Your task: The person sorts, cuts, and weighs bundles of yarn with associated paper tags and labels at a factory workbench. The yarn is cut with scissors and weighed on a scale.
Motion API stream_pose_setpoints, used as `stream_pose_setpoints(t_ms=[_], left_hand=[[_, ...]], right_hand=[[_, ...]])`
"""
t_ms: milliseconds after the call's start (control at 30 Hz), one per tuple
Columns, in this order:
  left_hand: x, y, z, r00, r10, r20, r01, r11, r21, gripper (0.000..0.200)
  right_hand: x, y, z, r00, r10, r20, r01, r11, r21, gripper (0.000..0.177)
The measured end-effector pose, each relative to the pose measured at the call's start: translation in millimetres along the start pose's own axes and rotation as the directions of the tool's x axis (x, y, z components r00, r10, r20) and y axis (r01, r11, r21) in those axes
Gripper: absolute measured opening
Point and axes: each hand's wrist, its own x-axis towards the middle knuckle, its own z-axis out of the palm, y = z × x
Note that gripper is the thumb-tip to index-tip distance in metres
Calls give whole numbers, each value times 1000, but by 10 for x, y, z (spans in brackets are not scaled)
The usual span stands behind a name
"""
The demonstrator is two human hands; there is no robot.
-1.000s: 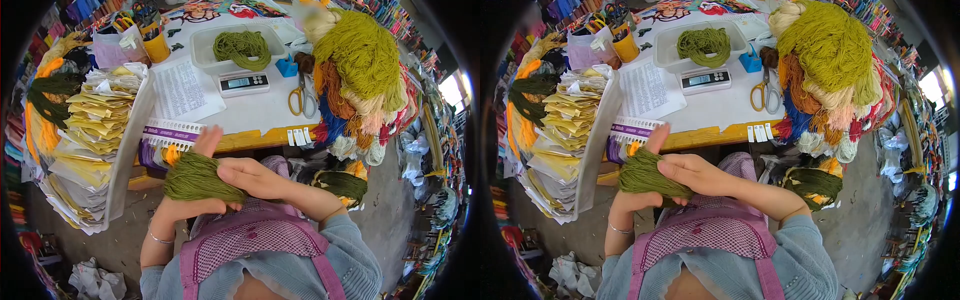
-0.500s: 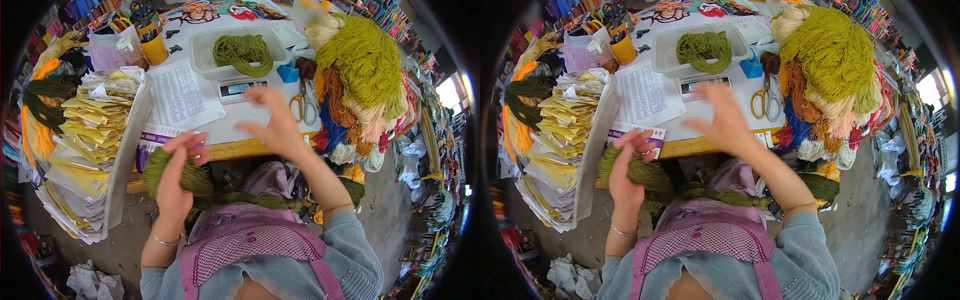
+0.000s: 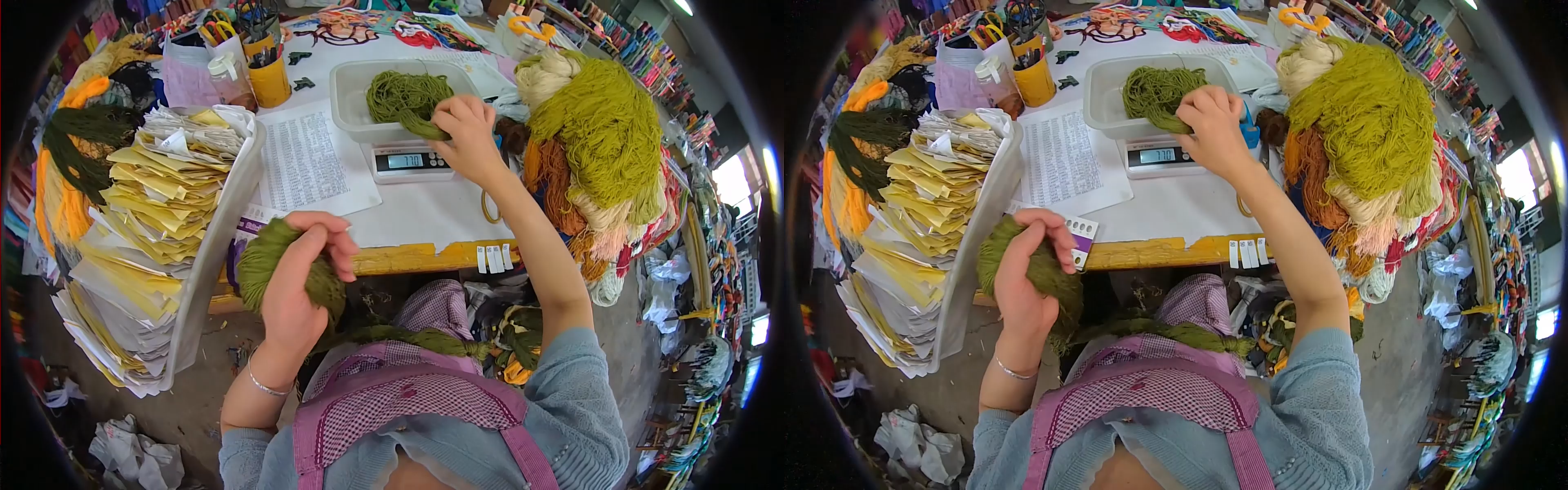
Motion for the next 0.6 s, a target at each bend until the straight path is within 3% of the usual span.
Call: stream_pose_setpoints(t_ms=[67,100,133,167,200,267,333,367,433,467,600], left_hand=[[122,-72,-16,998,-55,5,55,999,-3,23],[267,-136,9,995,-96,24,96,995,28,24],[375,-201,3,991,-128,30,126,991,47,26],[481,-288,17,990,-137,45,134,989,64,28],[581,-389,33,987,-148,61,143,986,83,29],[733,-547,87,958,-286,36,284,958,40,31],[823,-627,159,932,-362,0,362,932,34,33],[863,-664,149,930,-367,1,367,930,34,33],[918,-723,131,942,-164,293,168,986,12,30],[909,-732,129,941,-166,293,171,985,11,30],[863,-698,111,976,-158,152,149,987,68,25]], right_hand=[[-20,-112,-58,989,147,11,-145,951,274,24],[-24,-186,-117,991,136,12,-134,952,276,24],[-20,-279,-219,955,240,176,-297,749,592,23],[-15,-372,-327,892,269,364,-449,423,787,26],[-20,-453,-407,811,218,544,-562,31,826,32],[-36,-555,-496,810,168,561,-566,-25,824,40],[-69,-639,-551,761,87,643,-620,-197,759,40],[-116,-658,-510,736,143,661,-622,-243,745,40],[-173,-698,-484,758,188,625,-598,-181,780,39],[-188,-704,-481,781,227,582,-572,-115,812,38],[-189,-693,-500,782,169,600,-577,-165,800,34]])
